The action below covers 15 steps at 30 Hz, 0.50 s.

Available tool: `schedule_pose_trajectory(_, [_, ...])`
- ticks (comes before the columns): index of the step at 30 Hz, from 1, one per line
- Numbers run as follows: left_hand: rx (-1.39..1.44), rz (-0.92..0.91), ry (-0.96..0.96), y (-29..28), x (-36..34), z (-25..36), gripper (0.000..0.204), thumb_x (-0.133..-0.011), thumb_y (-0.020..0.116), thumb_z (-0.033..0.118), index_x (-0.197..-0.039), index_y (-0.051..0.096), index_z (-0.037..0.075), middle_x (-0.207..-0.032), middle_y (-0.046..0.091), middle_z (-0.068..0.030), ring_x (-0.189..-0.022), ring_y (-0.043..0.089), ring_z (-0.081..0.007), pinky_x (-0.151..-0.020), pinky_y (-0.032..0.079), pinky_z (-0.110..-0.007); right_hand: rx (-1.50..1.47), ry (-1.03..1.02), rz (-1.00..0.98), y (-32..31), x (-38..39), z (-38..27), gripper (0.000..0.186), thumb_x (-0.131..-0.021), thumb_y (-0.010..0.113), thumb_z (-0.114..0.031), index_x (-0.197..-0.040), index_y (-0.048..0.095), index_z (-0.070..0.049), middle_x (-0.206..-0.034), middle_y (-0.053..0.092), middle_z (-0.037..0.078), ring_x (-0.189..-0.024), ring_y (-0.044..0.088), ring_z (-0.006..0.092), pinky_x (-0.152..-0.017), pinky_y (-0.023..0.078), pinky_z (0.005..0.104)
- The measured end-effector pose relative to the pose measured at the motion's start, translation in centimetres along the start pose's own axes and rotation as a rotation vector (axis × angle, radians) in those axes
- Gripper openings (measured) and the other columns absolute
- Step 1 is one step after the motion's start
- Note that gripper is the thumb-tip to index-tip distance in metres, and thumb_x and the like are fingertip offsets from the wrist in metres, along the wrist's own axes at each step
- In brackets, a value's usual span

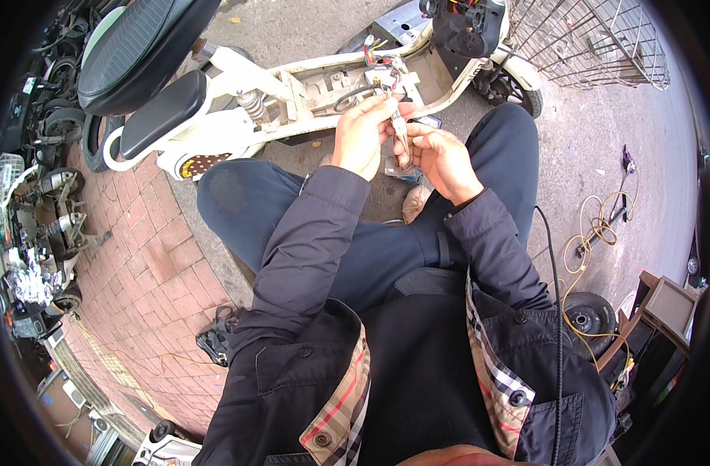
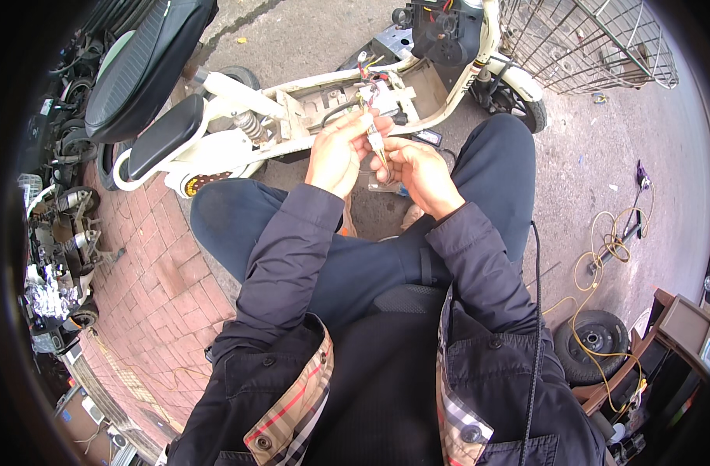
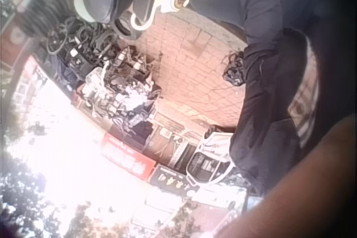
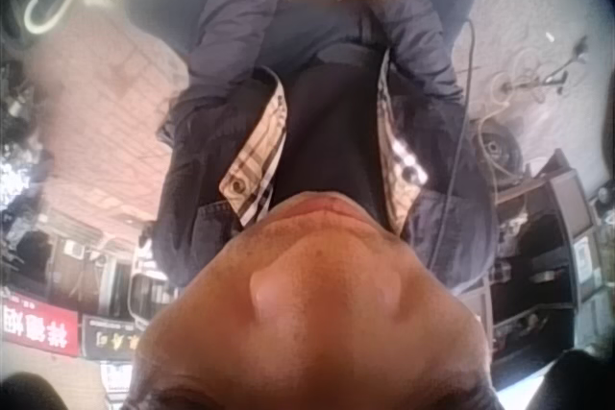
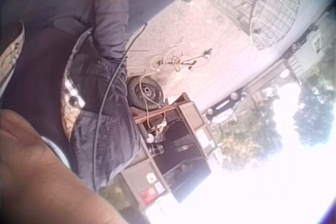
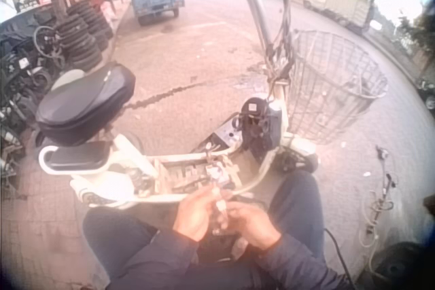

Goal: The person sits on the ground and works on the exposed wiring of a white electric scooter. They strip wire ends, twist conductors together, and connect them to a small white connector, then route the wires toward the handlebar area.

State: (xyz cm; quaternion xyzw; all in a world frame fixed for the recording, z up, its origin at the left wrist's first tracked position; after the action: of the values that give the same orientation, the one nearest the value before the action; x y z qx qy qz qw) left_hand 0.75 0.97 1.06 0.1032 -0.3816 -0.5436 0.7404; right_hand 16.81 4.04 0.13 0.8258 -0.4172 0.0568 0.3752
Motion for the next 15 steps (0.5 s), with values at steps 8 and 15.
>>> schedule_pose_trajectory(8, [-0.046,-0.039,-0.003,-0.3,0.0,-0.2,0.037,-0.101,0.055,0.013,-0.132,0.054,-0.008,-0.112,0.070,-0.0180,-0.095,0.069,-0.0214,-0.074,0.055,-0.032,0.056,0.056,-0.022,0.3,0.0,0.1,0.029,-0.103,0.054,-0.025,-0.112,0.068,-0.001,-0.088,0.069,0.003,-0.072,0.059,0.0089,-0.069,0.048,0.0243])
schedule_pose_trajectory(15, [-0.039,-0.045,0.017,0.0,-0.1,-0.7,0.033,-0.101,0.054,0.012,-0.129,0.056,-0.007,-0.115,0.069,-0.0203,-0.102,0.068,-0.0242,-0.083,0.055,-0.035,0.211,0.036,0.088,-0.3,-0.4,0.7,0.026,-0.103,0.058,-0.029,-0.100,0.069,-0.006,-0.074,0.060,-0.003,-0.063,0.051,0.0053,-0.060,0.041,0.0211])
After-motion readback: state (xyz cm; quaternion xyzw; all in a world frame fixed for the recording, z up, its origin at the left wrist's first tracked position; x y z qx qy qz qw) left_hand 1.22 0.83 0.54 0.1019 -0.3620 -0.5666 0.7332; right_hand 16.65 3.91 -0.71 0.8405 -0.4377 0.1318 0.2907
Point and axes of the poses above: each hand's wrist, its own x-axis away from the middle knuckle, its own y-axis out of the palm, z = x × y, the point moved 1 cm from there along -x, towards the middle knuckle
